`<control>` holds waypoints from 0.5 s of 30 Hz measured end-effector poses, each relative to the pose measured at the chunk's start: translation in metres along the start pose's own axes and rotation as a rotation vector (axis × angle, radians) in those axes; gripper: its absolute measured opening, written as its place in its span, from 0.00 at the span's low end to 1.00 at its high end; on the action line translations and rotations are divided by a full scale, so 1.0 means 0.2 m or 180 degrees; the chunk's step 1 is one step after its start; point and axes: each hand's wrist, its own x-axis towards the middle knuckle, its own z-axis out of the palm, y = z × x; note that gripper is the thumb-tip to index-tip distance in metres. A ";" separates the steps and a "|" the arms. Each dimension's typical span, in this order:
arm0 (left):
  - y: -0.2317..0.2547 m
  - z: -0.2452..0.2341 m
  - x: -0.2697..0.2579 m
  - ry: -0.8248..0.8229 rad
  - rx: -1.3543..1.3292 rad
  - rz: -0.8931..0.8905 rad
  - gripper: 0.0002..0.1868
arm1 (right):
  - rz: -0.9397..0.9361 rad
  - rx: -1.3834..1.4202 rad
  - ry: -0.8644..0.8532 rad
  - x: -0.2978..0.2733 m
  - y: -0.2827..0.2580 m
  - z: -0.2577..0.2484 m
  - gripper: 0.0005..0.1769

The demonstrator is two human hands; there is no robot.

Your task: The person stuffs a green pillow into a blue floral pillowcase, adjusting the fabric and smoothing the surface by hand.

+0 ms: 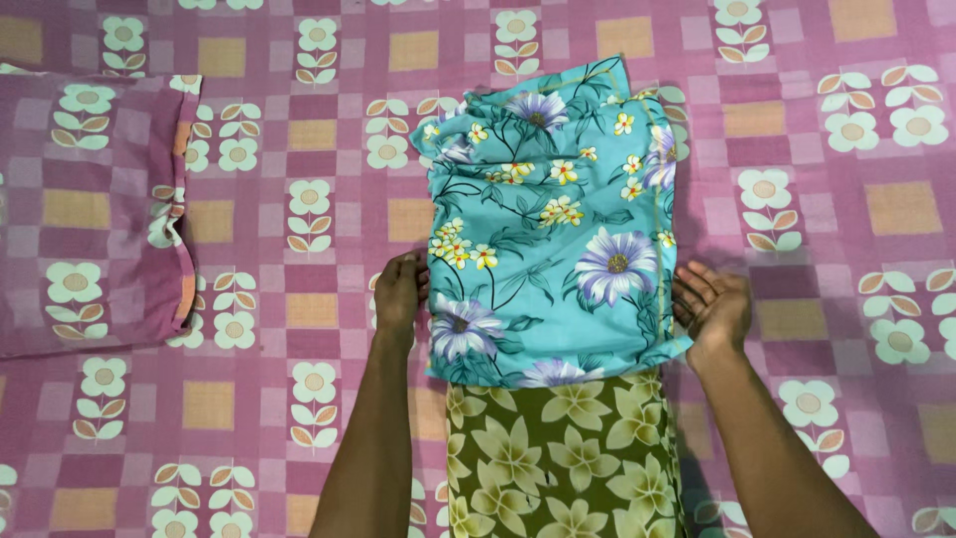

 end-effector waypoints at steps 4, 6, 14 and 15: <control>0.05 0.09 0.14 -0.0066 0.0648 -0.0206 0.20 | -0.0440 -0.0543 0.0054 0.19 0.01 0.04 0.10; 0.12 0.15 0.16 -0.0128 0.0722 -0.0253 0.21 | -0.0394 -0.0449 0.0037 0.26 -0.03 0.04 0.10; 0.23 0.23 0.07 -0.0374 0.0686 -0.0314 0.24 | -0.0030 0.0055 -0.0096 0.26 -0.11 0.05 0.06; 0.23 0.23 0.07 -0.0343 0.0785 -0.0208 0.24 | 0.0034 -0.0027 -0.0196 0.22 -0.10 0.04 0.04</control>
